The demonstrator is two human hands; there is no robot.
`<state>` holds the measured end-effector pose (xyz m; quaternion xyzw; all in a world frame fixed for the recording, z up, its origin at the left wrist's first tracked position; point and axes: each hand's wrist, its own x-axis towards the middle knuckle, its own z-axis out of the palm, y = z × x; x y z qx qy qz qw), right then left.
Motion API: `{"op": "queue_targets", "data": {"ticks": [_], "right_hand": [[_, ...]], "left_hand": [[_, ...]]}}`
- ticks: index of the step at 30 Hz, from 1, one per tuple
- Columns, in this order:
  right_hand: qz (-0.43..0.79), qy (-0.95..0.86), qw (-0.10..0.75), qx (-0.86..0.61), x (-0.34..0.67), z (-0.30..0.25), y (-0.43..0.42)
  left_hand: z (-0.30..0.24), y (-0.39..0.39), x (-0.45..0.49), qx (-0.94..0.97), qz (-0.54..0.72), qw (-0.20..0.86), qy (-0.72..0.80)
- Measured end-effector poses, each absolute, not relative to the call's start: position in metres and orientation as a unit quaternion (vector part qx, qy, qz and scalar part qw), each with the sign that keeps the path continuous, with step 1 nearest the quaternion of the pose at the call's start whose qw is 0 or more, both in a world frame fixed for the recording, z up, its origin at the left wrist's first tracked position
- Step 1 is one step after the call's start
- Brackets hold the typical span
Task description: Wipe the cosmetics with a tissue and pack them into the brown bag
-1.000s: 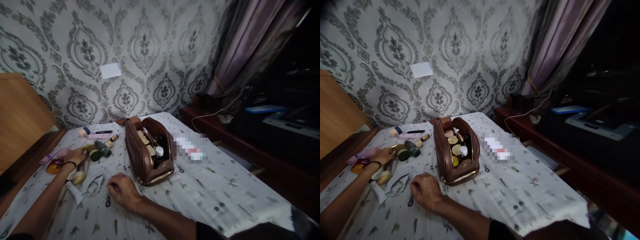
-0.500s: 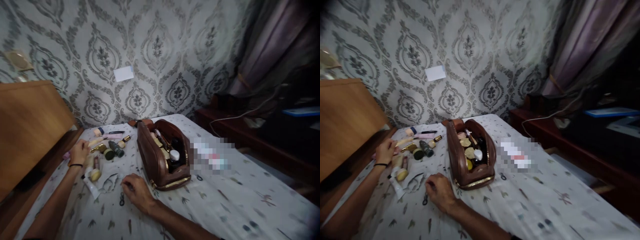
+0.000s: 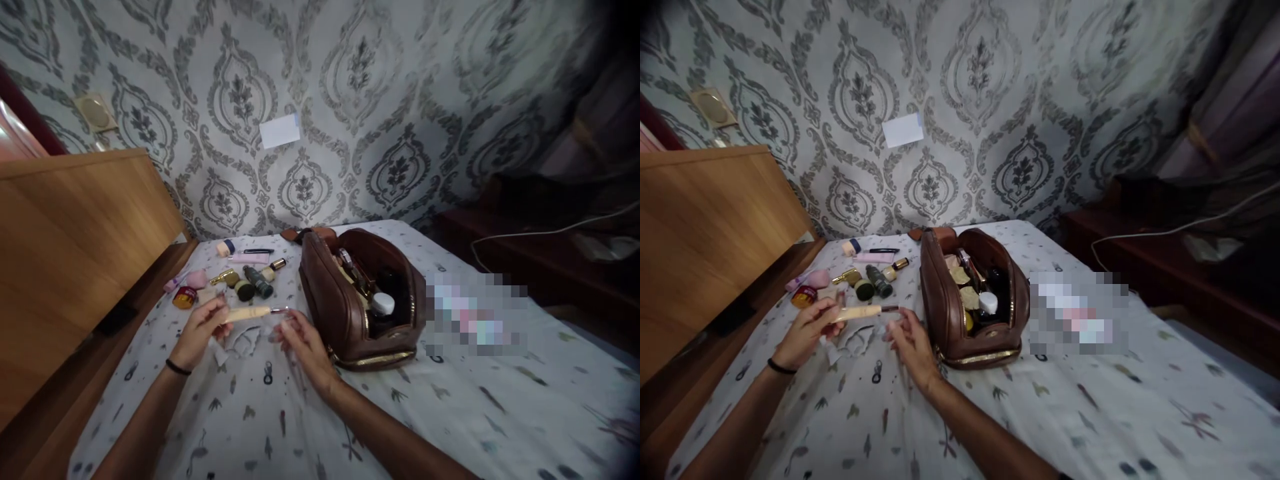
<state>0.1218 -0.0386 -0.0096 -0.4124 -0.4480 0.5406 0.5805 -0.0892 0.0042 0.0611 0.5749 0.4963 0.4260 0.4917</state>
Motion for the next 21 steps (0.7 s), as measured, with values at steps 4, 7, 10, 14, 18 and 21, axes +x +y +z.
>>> {"op": "queue_targets", "data": {"ticks": [4, 7, 10, 14, 18, 21], "right_hand": [[0.587, -0.407, 0.577, -0.397, 0.122, -0.006, -0.037], [0.617, -0.393, 0.569, -0.375, 0.123, -0.005, -0.037], [0.656, -0.324, 0.588, -0.344, 0.122, -0.004, -0.037], [0.694, -0.250, 0.596, -0.318, 0.122, -0.002, -0.037], [0.717, -0.222, 0.587, -0.302, 0.122, 0.002, -0.038], [0.732, -0.207, 0.583, -0.284, 0.122, 0.004, -0.038]], "left_hand": [[0.060, -0.001, -0.089, 0.593, 0.401, 0.509, 0.479], [0.055, 0.000, -0.087, 0.570, 0.425, 0.525, 0.468], [0.048, 0.001, -0.085, 0.547, 0.485, 0.503, 0.460], [0.035, -0.003, -0.085, 0.684, 0.428, 0.326, 0.492], [0.022, -0.012, -0.086, 0.854, 0.258, 0.042, 0.450], [0.020, -0.018, -0.083, 0.885, 0.170, -0.061, 0.429]]}}
